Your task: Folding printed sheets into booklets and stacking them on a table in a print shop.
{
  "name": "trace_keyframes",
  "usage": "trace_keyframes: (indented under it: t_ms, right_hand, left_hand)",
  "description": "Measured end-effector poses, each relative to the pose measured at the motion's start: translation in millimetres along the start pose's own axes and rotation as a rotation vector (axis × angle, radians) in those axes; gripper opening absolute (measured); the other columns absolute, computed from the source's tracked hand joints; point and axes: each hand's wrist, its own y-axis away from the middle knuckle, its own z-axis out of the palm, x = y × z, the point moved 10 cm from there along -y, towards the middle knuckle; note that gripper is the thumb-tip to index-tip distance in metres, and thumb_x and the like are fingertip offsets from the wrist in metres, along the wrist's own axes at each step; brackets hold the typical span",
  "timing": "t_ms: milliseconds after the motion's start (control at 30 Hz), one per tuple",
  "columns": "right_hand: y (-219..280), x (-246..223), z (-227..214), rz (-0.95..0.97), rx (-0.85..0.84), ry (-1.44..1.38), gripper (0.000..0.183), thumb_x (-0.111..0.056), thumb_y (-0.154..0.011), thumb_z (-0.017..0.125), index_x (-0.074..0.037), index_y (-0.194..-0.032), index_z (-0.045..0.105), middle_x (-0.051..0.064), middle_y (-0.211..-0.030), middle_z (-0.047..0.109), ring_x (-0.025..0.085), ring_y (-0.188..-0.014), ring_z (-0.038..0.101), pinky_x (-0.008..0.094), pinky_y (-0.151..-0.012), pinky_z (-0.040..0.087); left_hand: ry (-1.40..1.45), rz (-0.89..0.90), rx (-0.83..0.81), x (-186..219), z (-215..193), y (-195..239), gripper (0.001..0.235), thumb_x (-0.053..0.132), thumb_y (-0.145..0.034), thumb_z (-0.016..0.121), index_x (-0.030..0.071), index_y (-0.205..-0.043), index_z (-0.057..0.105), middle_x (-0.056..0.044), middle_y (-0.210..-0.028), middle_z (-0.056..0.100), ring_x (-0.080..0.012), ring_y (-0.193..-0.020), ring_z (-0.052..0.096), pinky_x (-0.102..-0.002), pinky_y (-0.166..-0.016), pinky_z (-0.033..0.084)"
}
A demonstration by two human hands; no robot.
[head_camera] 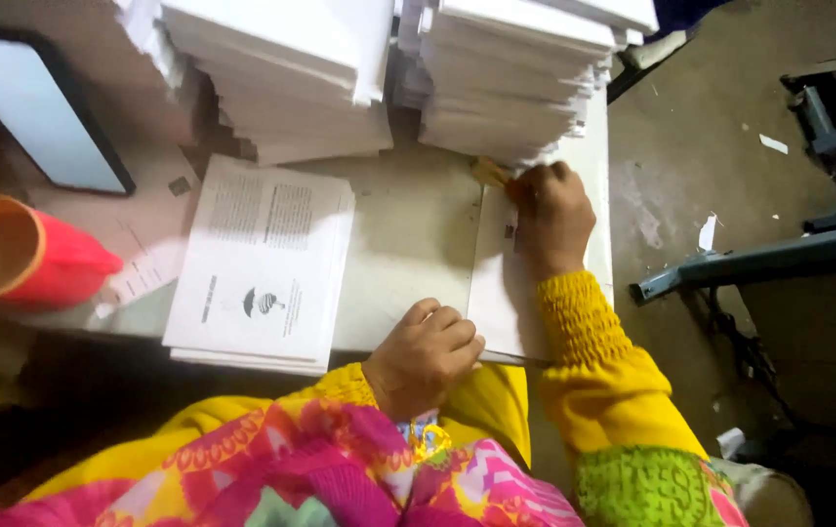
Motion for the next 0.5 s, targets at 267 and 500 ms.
trace_keyframes:
  t_ms: [267, 500]
  right_hand:
    - [63.1, -32.8, -58.9, -0.121, -0.063, -0.312, 0.012, -0.004, -0.088, 0.073, -0.014, -0.095, 0.070, 0.003, -0.087, 0.064, 0.026, -0.088, 0.066, 0.036, -0.080, 0.053]
    - [108.5, -49.6, -62.2, -0.197, -0.109, -0.308, 0.015, -0.008, -0.094, 0.062, -0.017, -0.097, 0.073, 0.002, -0.089, 0.067, 0.025, -0.093, 0.066, 0.035, -0.083, 0.053]
  left_hand:
    - [0.088, -0.215, 0.037, -38.5, -7.9, -18.6, 0.034, 0.010, -0.090, 0.057, 0.005, -0.123, 0.056, -0.017, -0.113, 0.058, -0.0354, -0.116, 0.054, -0.053, -0.104, 0.038]
    - [0.064, -0.326, -0.180, -58.8, 9.9, -37.9, 0.054, -0.004, -0.095, 0.037, 0.005, -0.147, 0.027, -0.017, -0.128, 0.059, -0.0329, -0.131, 0.049, -0.051, -0.118, 0.023]
